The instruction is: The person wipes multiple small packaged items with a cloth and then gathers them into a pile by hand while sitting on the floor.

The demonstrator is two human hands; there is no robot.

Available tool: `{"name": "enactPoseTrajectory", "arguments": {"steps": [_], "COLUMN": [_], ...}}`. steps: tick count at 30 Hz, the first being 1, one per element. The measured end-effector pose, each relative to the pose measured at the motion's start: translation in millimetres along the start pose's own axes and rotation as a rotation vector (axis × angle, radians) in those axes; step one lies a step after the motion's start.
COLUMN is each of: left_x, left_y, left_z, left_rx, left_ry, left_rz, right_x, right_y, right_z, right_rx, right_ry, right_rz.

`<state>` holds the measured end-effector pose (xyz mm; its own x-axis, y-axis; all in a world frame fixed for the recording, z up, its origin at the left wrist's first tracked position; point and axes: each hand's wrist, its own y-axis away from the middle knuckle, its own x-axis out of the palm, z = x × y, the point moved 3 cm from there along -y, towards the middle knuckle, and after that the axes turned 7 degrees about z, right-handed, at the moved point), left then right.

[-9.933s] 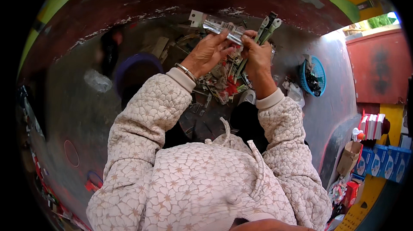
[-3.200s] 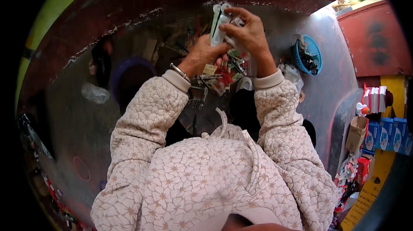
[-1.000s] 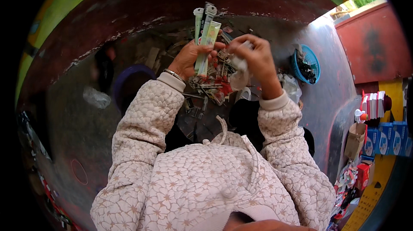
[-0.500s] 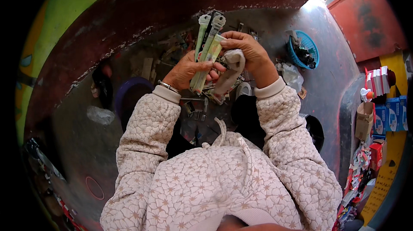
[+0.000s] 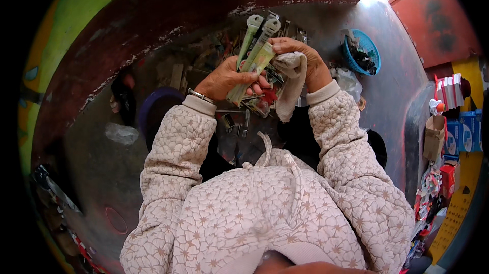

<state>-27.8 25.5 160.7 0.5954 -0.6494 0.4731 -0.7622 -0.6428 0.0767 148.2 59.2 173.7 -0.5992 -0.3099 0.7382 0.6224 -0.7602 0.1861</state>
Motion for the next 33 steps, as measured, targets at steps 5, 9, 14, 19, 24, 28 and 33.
{"name": "enactPoseTrajectory", "arguments": {"steps": [5,9,14,19,24,28,33], "left_x": [-4.9,-4.9,-20.3,-16.7,-13.4,-8.2,-12.8], "left_y": [0.3,0.9,4.9,-2.0,-2.9,-7.2,-12.8], "left_z": [0.5,-2.6,-7.2,-3.2,-0.4,1.4,11.2], "left_rx": [-0.011,0.031,0.137,0.048,0.048,-0.011,0.016], "left_ry": [-0.093,-0.180,-0.057,-0.119,-0.195,-0.089,-0.091], "left_rz": [0.042,0.030,-0.106,-0.122,-0.156,-0.133,-0.143], "right_x": [1.2,20.2,-22.0,-0.6,-2.5,-9.7,4.5], "right_y": [1.6,13.3,-13.9,-14.0,-18.1,-21.2,-14.9], "right_z": [-3.4,-11.3,-11.7,-17.6,-19.3,-19.8,-20.8], "right_rx": [-0.137,-0.224,0.221,0.109,0.065,-0.018,0.115], "right_ry": [0.084,0.207,0.218,0.357,0.306,0.071,-0.390], "right_rz": [0.360,0.226,0.050,-0.021,-0.168,-0.142,-0.253]}}
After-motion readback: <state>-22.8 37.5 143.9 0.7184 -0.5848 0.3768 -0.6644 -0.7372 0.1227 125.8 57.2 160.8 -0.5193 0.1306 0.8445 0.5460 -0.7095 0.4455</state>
